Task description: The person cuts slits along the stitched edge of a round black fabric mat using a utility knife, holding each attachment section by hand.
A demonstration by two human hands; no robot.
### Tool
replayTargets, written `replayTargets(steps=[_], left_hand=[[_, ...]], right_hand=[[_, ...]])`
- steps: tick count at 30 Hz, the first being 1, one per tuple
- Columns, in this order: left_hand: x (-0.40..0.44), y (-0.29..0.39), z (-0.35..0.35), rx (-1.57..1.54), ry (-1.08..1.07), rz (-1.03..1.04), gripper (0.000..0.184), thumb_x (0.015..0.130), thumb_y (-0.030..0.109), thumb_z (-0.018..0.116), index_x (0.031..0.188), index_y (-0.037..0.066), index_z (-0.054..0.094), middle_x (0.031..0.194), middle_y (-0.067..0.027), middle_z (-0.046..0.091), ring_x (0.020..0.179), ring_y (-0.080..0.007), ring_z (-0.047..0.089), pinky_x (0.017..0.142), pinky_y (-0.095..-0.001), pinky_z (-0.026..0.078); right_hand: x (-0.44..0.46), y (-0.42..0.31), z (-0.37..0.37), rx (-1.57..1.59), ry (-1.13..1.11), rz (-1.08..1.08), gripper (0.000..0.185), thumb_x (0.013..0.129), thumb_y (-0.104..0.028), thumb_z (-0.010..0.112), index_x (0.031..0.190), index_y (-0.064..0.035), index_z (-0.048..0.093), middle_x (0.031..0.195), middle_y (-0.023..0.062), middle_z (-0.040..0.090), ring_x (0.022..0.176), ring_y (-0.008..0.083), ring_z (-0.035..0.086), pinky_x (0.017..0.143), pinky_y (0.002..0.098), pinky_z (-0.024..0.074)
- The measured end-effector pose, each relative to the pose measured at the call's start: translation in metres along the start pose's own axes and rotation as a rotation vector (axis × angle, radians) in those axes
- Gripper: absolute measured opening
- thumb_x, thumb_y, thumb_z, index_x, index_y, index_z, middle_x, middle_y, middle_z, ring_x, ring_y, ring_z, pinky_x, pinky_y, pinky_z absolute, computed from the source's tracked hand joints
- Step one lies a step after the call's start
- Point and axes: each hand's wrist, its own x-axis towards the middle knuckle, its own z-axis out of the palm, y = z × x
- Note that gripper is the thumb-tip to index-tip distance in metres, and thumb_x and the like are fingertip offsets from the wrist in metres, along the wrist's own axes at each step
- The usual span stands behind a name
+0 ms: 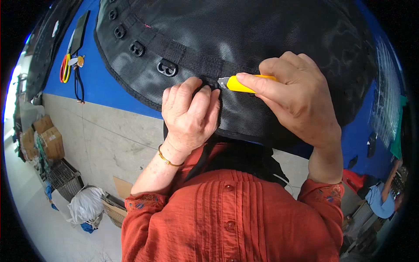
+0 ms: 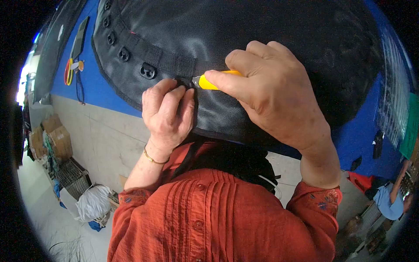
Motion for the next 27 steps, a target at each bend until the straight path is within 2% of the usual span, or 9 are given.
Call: replayTargets(steps=[7, 11, 12, 14, 16, 20, 21, 22, 27], left_hand=[[0.0, 0.001, -0.001, 0.002, 0.014, -0.001, 0.021, 0.082, 0.01, 0.087, 0.098, 0.004, 0.075, 0.106, -0.0099, 0.071, 0.083, -0.0245, 0.065, 0.073, -0.0382, 0.047], [0.0, 0.001, 0.0, 0.004, 0.009, -0.005, 0.021, 0.082, 0.011, 0.087, 0.098, 0.004, 0.075, 0.106, -0.0101, 0.071, 0.083, -0.0246, 0.066, 0.074, -0.0382, 0.047], [0.0, 0.0, 0.001, 0.006, 0.017, -0.003, 0.021, 0.082, 0.011, 0.087, 0.098, 0.004, 0.075, 0.105, -0.0101, 0.071, 0.084, -0.0247, 0.066, 0.074, -0.0381, 0.047], [0.0, 0.002, -0.001, 0.013, 0.004, -0.005, 0.02, 0.082, 0.011, 0.086, 0.097, 0.004, 0.075, 0.105, -0.0103, 0.071, 0.084, -0.0249, 0.066, 0.074, -0.0381, 0.047], [0.001, 0.006, -0.006, -0.002, -0.058, -0.054, 0.022, 0.082, 0.004, 0.088, 0.101, 0.001, 0.077, 0.108, -0.0149, 0.074, 0.091, -0.0301, 0.069, 0.081, -0.039, 0.053], [0.001, 0.004, -0.004, -0.005, -0.048, -0.053, 0.022, 0.082, 0.004, 0.087, 0.101, 0.001, 0.077, 0.108, -0.0151, 0.074, 0.092, -0.0301, 0.07, 0.081, -0.0391, 0.053], [0.001, 0.002, -0.002, -0.005, -0.019, -0.03, 0.021, 0.082, 0.007, 0.087, 0.099, 0.002, 0.076, 0.106, -0.0128, 0.073, 0.088, -0.0278, 0.068, 0.078, -0.0388, 0.05], [0.0, 0.0, 0.0, -0.003, 0.011, -0.007, 0.02, 0.081, 0.01, 0.086, 0.097, 0.003, 0.075, 0.105, -0.0105, 0.072, 0.084, -0.0255, 0.067, 0.075, -0.0386, 0.047], [0.0, 0.001, 0.0, -0.002, 0.02, -0.01, 0.02, 0.08, 0.01, 0.086, 0.096, 0.003, 0.075, 0.104, -0.0101, 0.072, 0.084, -0.0256, 0.067, 0.074, -0.0388, 0.047]], right_hand=[[0.003, -0.005, 0.0, -0.05, 0.031, -0.032, 0.035, 0.087, -0.01, 0.08, 0.121, -0.0182, 0.084, 0.098, -0.001, 0.066, 0.082, 0.019, 0.06, 0.075, 0.0372, 0.0458], [0.005, 0.002, -0.009, -0.256, 0.19, -0.048, 0.045, 0.083, -0.007, 0.083, 0.126, -0.0184, 0.084, 0.1, -0.0005, 0.066, 0.083, 0.0194, 0.061, 0.075, 0.0372, 0.0471], [0.003, 0.004, -0.014, -0.213, 0.186, -0.034, 0.05, 0.078, -0.004, 0.087, 0.127, -0.0171, 0.083, 0.099, 0.0003, 0.065, 0.083, 0.0198, 0.061, 0.075, 0.0369, 0.0477], [0.002, 0.008, -0.016, -0.166, 0.157, -0.015, 0.051, 0.078, -0.004, 0.088, 0.126, -0.0167, 0.083, 0.099, 0.0007, 0.065, 0.082, 0.0199, 0.061, 0.075, 0.037, 0.0477], [0.0, 0.007, -0.016, -0.109, 0.131, 0.009, 0.051, 0.077, -0.003, 0.089, 0.126, -0.0163, 0.083, 0.098, 0.0011, 0.066, 0.081, 0.02, 0.061, 0.075, 0.037, 0.0477], [0.0, 0.004, -0.013, 0.051, 0.056, 0.018, 0.048, 0.079, -0.004, 0.088, 0.125, -0.0159, 0.082, 0.094, 0.002, 0.064, 0.079, 0.0204, 0.06, 0.073, 0.0371, 0.0467], [0.0, 0.003, -0.012, 0.098, 0.038, 0.009, 0.047, 0.079, -0.005, 0.088, 0.124, -0.0158, 0.082, 0.092, 0.0022, 0.064, 0.078, 0.0205, 0.059, 0.073, 0.0372, 0.0463], [-0.001, 0.002, -0.012, 0.098, 0.039, 0.007, 0.047, 0.079, -0.005, 0.088, 0.124, -0.0158, 0.082, 0.092, 0.0022, 0.064, 0.078, 0.0205, 0.059, 0.073, 0.0372, 0.0463], [-0.001, 0.002, -0.01, 0.097, -0.005, 0.013, 0.044, 0.08, -0.006, 0.087, 0.122, -0.0145, 0.082, 0.092, 0.0021, 0.063, 0.078, 0.0205, 0.059, 0.072, 0.0371, 0.0465]])
